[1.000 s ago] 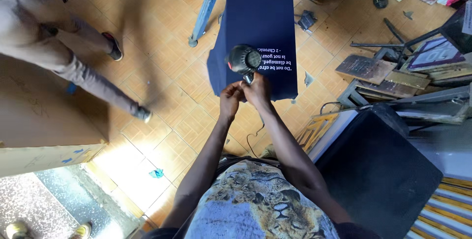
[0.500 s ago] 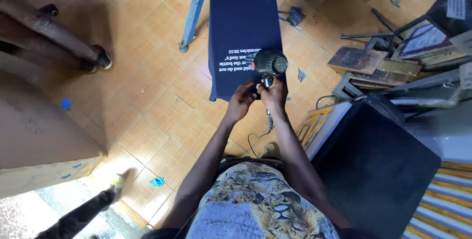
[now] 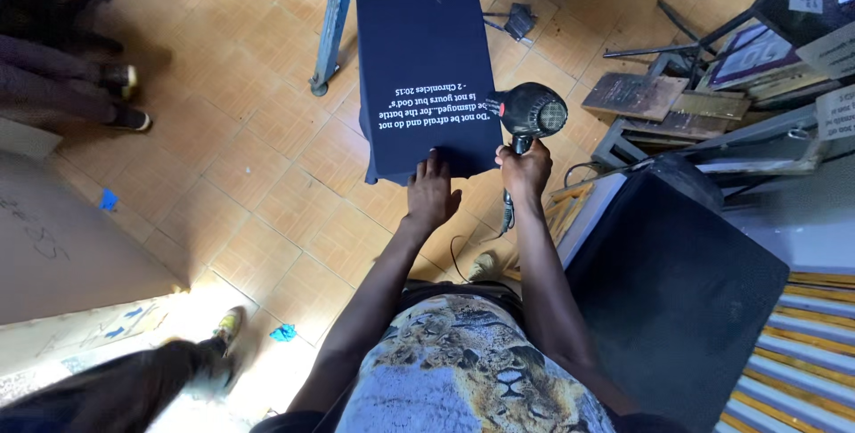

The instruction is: The person uses a handheld heat gun to apply heat to a printed design on a dark t-shirt laid flat on a table. The person repeatedly flips the t-shirt over to heat both sides of the print area, moving the heat gun across the surface in a sweeping motion.

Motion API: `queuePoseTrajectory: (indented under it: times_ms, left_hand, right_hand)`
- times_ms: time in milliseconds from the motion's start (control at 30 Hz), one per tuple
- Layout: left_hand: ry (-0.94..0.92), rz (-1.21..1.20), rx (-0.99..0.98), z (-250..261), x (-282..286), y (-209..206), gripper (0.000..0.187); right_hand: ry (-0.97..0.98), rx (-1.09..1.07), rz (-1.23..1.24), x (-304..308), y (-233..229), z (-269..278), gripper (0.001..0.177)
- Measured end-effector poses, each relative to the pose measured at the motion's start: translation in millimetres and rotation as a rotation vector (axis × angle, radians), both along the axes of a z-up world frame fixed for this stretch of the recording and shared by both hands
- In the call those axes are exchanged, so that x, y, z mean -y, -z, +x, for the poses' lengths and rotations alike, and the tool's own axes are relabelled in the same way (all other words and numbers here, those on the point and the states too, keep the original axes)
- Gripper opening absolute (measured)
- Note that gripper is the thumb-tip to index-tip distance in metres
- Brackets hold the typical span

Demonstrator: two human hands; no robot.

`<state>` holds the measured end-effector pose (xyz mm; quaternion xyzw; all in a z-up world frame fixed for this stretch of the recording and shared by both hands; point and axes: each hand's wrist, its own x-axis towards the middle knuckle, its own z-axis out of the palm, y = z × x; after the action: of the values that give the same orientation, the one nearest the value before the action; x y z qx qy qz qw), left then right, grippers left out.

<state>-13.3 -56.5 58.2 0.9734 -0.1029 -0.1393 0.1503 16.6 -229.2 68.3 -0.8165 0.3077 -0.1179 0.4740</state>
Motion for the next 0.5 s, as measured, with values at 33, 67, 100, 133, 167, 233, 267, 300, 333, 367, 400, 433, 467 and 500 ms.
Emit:
queuePoseTrajectory:
  times_ms: [33, 67, 100, 133, 167, 233, 267, 300, 333, 367, 400, 433, 467, 500]
  left_hand:
    - [-0.003, -0.001, -0.002, 0, 1, 3, 0.066]
    - [-0.001, 0.011, 0.000, 1, 2, 5, 0.068]
    - [0.001, 0.025, 0.004, 2, 3, 8, 0.069]
    - [-0.001, 0.025, 0.002, 0, 2, 7, 0.069]
    - [0.005, 0.036, 0.010, 0, 1, 5, 0.069]
    - [0.010, 0.049, 0.019, -1, 0, 4, 0.069]
    - [0.011, 0.041, 0.010, -1, -1, 5, 0.071]
    - [0.010, 0.031, 0.000, -2, -2, 7, 0.073]
    - [0.008, 0.034, 0.000, -3, -4, 6, 0.073]
    - [0.009, 0.020, -0.001, -5, -5, 6, 0.074]
    - [0.010, 0.006, -0.002, -7, -7, 5, 0.075]
    - [0.006, 0.006, -0.005, -8, -8, 5, 0.075]
    - [0.008, -0.008, 0.001, -8, -9, 5, 0.075]
    - [0.009, -0.022, 0.012, -7, -9, 4, 0.074]
  right_hand:
    - [-0.003, -0.002, -0.001, -2, -1, 1, 0.017]
    - [-0.006, -0.002, 0.005, -3, -2, 2, 0.016]
    - [-0.009, -0.002, 0.013, -5, -3, 3, 0.016]
    - [-0.011, -0.004, 0.013, -8, -8, 3, 0.016]
    - [-0.019, 0.009, 0.035, -11, -13, 5, 0.015]
    - [-0.028, 0.024, 0.059, -14, -13, 11, 0.015]
    - [-0.030, 0.022, 0.047, -15, -8, 15, 0.015]
    - [-0.034, 0.020, 0.034, -17, -2, 20, 0.015]
    - [-0.036, 0.020, 0.037, -22, -5, 21, 0.015]
    - [-0.044, 0.028, 0.064, -28, -8, 21, 0.016]
    - [-0.052, 0.036, 0.091, -33, -10, 22, 0.016]
    - [-0.056, 0.033, 0.091, -36, -8, 22, 0.016]
    - [-0.073, 0.026, 0.056, -39, -5, 23, 0.016]
    - [-0.092, 0.024, 0.020, -42, -4, 26, 0.016]
